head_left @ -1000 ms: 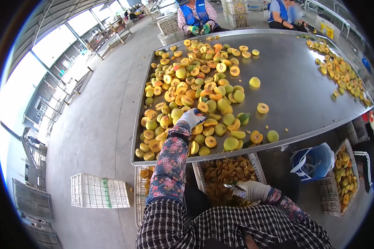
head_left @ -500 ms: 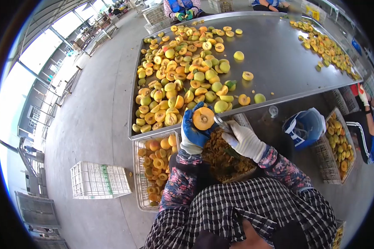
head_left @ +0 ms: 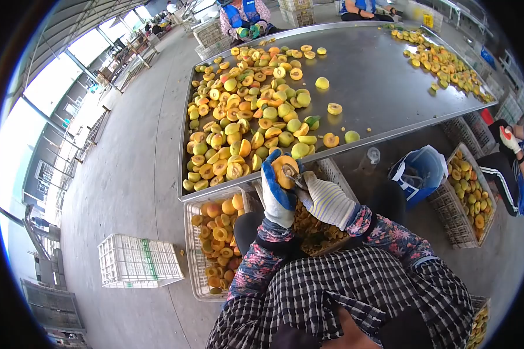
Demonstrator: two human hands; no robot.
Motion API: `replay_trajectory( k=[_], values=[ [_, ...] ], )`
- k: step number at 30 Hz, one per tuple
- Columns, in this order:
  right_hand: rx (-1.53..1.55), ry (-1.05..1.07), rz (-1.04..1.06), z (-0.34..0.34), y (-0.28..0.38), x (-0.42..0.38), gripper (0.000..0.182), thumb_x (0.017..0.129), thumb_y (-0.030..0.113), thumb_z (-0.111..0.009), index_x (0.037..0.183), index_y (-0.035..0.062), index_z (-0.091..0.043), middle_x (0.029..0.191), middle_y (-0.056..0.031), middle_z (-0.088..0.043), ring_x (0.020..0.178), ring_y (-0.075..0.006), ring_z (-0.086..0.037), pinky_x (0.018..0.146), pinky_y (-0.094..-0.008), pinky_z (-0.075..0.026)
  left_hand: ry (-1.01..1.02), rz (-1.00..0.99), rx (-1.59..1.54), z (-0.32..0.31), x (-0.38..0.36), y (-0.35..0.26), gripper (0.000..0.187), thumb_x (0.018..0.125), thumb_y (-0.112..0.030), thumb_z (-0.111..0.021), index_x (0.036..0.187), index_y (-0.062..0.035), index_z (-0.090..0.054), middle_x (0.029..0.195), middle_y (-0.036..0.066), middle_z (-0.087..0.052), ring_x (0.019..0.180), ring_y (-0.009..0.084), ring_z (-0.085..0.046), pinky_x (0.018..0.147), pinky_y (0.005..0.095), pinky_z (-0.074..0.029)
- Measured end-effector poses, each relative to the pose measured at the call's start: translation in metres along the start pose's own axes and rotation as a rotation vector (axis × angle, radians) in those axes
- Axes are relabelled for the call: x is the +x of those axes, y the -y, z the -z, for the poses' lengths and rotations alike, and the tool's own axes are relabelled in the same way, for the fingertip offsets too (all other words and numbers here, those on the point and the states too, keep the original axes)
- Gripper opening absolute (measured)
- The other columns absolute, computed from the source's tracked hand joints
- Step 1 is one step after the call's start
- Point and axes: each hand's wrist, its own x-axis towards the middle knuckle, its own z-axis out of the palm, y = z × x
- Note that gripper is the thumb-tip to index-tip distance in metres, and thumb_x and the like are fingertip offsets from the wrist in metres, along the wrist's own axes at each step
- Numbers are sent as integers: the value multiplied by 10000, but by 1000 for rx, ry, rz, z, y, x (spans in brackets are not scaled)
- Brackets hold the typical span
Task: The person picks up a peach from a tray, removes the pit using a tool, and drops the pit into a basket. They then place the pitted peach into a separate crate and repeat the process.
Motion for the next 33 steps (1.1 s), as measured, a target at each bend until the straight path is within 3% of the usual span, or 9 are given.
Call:
replay_trajectory(
  k=[7, 13, 15, 17, 19, 27, 29, 31, 33],
  values=[
    [-159, 237, 8, 22, 4, 8, 355, 902, 194, -646, 1125, -20, -472, 771, -204, -650, 705, -433, -649, 621, -490, -514, 63, -309, 851, 16, -4, -2, 391, 1039, -199, -481, 1372, 5, -452, 1241, 127, -581, 1102, 202, -595, 972, 318, -490],
    [58, 320, 16, 24, -13, 3, 356, 935, 210, -622, 1170, -23, -491, 823, -233, -672, 779, -422, -668, 679, -488, -524, 269, -258, 1019, 26, 3, -22, 363, 999, -119, -528, 1330, 22, -487, 1161, 134, -643, 1072, 210, -624, 950, 312, -505],
    [227, 319, -71, 20, -18, 6, 350, 953, 212, -611, 1187, -21, -495, 936, -249, -675, 879, -427, -665, 748, -469, -529, 107, 40, 232, 42, 17, 4, 414, 1040, -233, -461, 1366, 21, -466, 1246, 149, -609, 1124, 244, -612, 986, 345, -495],
    [423, 215, -62, 2, -28, 3, 349, 960, 210, -602, 1192, -26, -491, 965, -253, -672, 901, -434, -660, 765, -467, -527, -62, -86, -24, 3, 6, -1, 427, 1061, -259, -411, 1377, 23, -458, 1266, 159, -592, 1145, 257, -603, 1001, 365, -489],
    [553, 191, -88, -2, -14, 0, 347, 961, 201, -603, 1195, -28, -488, 971, -256, -671, 900, -441, -657, 764, -470, -523, -68, -440, 598, 1, 4, 11, 397, 1074, -249, -382, 1340, 33, -469, 1250, 172, -580, 1139, 268, -603, 972, 386, -510],
    [204, 432, -41, -14, -38, -11, 318, 1015, 248, -576, 1228, 16, -526, 963, -105, -648, 857, -290, -646, 767, -362, -539, 68, 254, -74, 31, 11, 0, 511, 1071, -405, -417, 1161, 75, -571, 1052, 172, -674, 891, 280, -690, 827, 401, -583],
    [424, 209, 250, -26, -47, -11, 329, 1024, 304, -558, 1225, 46, -525, 907, -71, -638, 733, -219, -628, 680, -311, -538, 95, 431, -109, 46, 17, 4, 511, 1066, -408, -432, 1164, 73, -572, 1055, 177, -675, 901, 289, -692, 824, 410, -584],
    [629, 285, 121, -10, -31, -7, 347, 1029, 313, -551, 1255, 52, -517, 838, -37, -620, 642, -161, -600, 593, -283, -515, 204, 405, 47, 47, 15, 1, 499, 1064, -395, -437, 1172, 72, -573, 1053, 177, -676, 898, 284, -688, 832, 390, -576],
    [784, 659, -438, 23, -8, -6, 381, 1028, 274, -555, 1319, 34, -502, 755, -4, -592, 582, -116, -561, 506, -279, -471, 233, 411, 20, 52, 18, 2, 393, 1056, -295, -455, 1157, 61, -586, 1051, 163, -679, 897, 271, -685, 852, 367, -563]
  ],
)
